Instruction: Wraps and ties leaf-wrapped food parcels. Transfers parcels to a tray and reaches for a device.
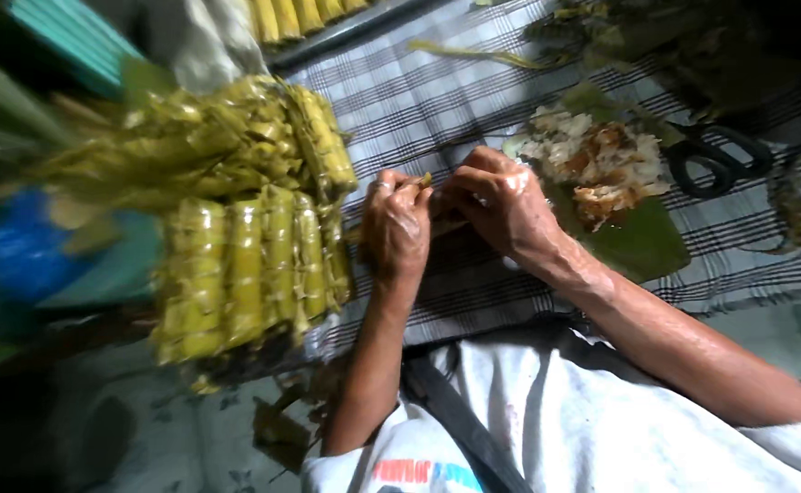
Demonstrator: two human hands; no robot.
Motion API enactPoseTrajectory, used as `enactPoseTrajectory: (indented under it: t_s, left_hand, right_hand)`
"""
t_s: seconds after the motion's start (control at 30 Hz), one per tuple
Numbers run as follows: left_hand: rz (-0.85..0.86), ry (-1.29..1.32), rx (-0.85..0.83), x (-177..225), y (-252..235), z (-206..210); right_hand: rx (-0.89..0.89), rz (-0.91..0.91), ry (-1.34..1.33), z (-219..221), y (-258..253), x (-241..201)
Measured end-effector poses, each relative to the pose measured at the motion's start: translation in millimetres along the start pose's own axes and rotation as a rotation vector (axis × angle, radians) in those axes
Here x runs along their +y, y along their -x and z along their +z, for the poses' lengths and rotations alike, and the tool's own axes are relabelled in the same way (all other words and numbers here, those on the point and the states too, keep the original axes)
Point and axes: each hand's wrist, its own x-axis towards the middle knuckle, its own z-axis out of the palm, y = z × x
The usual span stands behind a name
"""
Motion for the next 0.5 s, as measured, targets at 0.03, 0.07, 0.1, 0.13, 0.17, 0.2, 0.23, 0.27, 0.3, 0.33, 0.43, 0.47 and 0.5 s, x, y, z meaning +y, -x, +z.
enactPoseTrajectory:
  t_s: [0.03, 0.07, 0.1, 0.13, 0.17, 0.2, 0.23, 0.27, 0.3, 0.33, 0.43, 0.47, 0.5]
  left_hand:
    - [0.002, 0.037, 0.002, -0.8, -0.1, -0.6]
    - [-0.002, 0.075, -0.002, -1.5, -0.5, -1.4]
    - [-0.019, 0.113, -0.009, -1.5, -1.5, -1.6]
    - [-0.043, 0.146, -0.021, -0.6, -3.2, -2.3]
    - [-0.064, 0.174, -0.029, 0.2, -4.8, -3.1]
    - [-0.082, 0.201, -0.039, 0.7, -6.0, -4.2]
    - [-0.096, 0.219, -0.052, 1.1, -6.8, -5.6]
    - [-0.103, 0.227, -0.061, 1.7, -7.1, -6.7]
    - [-0.106, 0.228, -0.06, 1.8, -6.8, -6.7]
    - [-0.103, 0.228, -0.05, 1.2, -6.6, -6.1]
    - [-0.062, 0.218, -0.014, -2.8, -4.7, -3.1]
    - [-0.051, 0.21, -0.004, -3.9, -4.6, -2.8]
    - [-0.043, 0.207, 0.001, -4.3, -4.3, -3.4]
  right_hand:
    - [-0.011, -0.032, 0.022, -6.5, 4.0, -5.2]
    - [-0.019, -0.06, 0.039, -12.8, 8.5, -9.7]
    - [-0.026, -0.082, 0.058, -18.8, 13.8, -13.3]
    - [-0.024, -0.099, 0.076, -22.7, 18.5, -14.9]
    - [-0.02, -0.112, 0.094, -25.0, 23.0, -15.5]
    - [-0.018, -0.127, 0.105, -26.3, 26.7, -15.4]
    - [-0.019, -0.145, 0.113, -26.5, 29.2, -14.6]
    - [-0.024, -0.166, 0.115, -26.7, 30.3, -14.1]
    - [-0.039, -0.188, 0.113, -26.9, 30.2, -13.9]
    - [-0.061, -0.209, 0.11, -26.7, 28.3, -13.8]
    - [-0.113, -0.263, 0.088, -21.4, 17.0, -12.0]
    - [-0.117, -0.277, 0.071, -18.7, 11.6, -10.5]
    - [-0.121, -0.283, 0.045, -15.2, 6.2, -7.7]
